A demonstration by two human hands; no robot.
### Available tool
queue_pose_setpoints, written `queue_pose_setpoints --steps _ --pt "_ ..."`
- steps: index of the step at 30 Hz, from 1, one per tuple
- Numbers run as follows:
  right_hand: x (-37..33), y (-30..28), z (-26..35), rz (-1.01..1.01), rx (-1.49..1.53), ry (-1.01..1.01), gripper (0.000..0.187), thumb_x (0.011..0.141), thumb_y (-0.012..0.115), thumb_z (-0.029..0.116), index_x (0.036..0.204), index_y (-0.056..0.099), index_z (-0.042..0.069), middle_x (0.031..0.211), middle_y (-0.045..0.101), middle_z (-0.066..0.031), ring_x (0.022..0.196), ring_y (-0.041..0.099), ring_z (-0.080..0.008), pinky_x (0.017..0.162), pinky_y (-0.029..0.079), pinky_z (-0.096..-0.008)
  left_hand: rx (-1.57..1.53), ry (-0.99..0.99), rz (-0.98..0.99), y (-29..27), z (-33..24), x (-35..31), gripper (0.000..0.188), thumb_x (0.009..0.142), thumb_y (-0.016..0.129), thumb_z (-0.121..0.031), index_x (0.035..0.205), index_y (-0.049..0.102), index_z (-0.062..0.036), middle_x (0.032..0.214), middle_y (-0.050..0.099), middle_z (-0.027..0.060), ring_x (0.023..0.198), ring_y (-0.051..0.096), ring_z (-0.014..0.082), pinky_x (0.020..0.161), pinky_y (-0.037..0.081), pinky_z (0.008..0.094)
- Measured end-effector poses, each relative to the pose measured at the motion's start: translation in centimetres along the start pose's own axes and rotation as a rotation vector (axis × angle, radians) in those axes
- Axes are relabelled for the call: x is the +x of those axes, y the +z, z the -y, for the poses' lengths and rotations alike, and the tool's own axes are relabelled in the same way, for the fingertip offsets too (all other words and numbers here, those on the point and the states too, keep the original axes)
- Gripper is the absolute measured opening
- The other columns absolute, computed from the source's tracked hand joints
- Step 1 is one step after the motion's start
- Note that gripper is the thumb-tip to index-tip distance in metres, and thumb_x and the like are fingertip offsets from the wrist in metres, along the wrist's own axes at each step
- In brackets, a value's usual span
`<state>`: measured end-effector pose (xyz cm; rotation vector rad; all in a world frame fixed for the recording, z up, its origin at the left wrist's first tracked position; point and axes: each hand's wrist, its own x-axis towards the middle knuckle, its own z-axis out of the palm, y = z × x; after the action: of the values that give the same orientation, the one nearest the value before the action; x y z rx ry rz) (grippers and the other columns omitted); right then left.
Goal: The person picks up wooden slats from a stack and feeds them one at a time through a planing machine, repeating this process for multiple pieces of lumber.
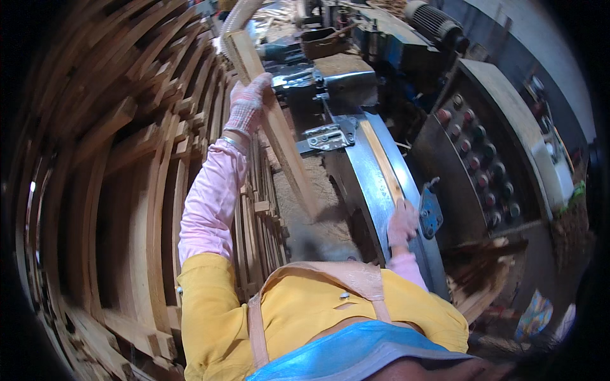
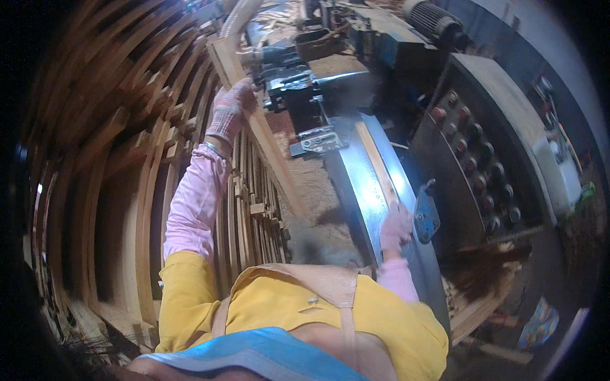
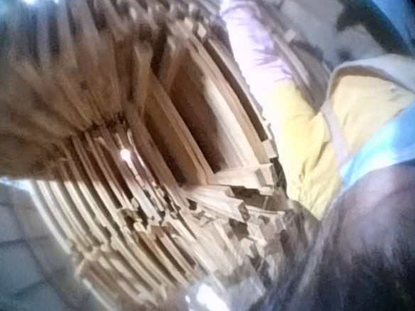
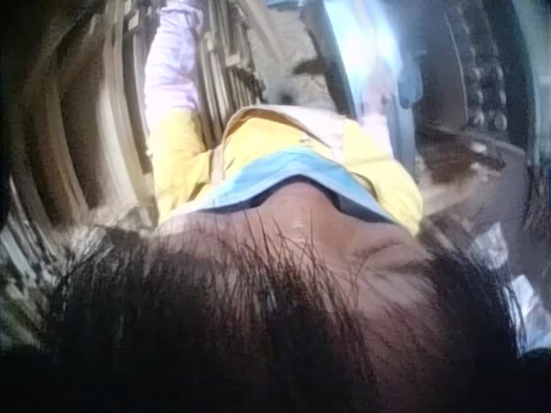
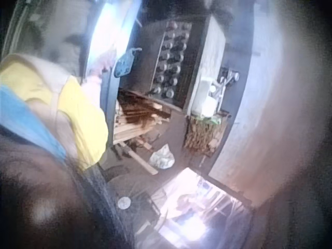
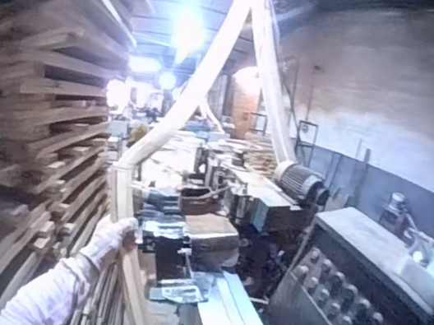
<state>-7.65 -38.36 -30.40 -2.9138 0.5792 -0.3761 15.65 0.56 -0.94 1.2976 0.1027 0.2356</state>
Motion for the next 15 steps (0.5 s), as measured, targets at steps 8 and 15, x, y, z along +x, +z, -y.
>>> queue_pose_setpoints --steps 8,15 --pt "20.1 4.5 11.9 0.433 1.128 -0.276 0.045 0.095 0.067 0.03 0.137 0.062 0.013 0.128 0.066 -0.0162 0.12 0.062 -0.0352 0.098 0.051 -0.0445 0.051 0.191 -0.018 3.5 -0.6 -1.1 0.026 0.09 0.08 -0.019 0.109 0.067 -0.0069 0.086 0.069 0.0045 0.071 0.066 0.0186 0.062 0.055 0.0332" --pt "2.6 -6.3 11.8 0.141 0.746 -0.557 0.09 0.08 0.087 0.028 0.155 0.044 0.003 0.142 0.059 -0.0232 0.126 0.059 -0.0391 0.107 0.048 -0.0453 -0.077 0.011 -0.017 5.7 6.0 -2.1 0.029 0.089 0.078 -0.026 0.106 0.067 -0.0052 0.088 0.067 0.0051 0.079 0.067 0.0176 0.073 0.055 0.032"
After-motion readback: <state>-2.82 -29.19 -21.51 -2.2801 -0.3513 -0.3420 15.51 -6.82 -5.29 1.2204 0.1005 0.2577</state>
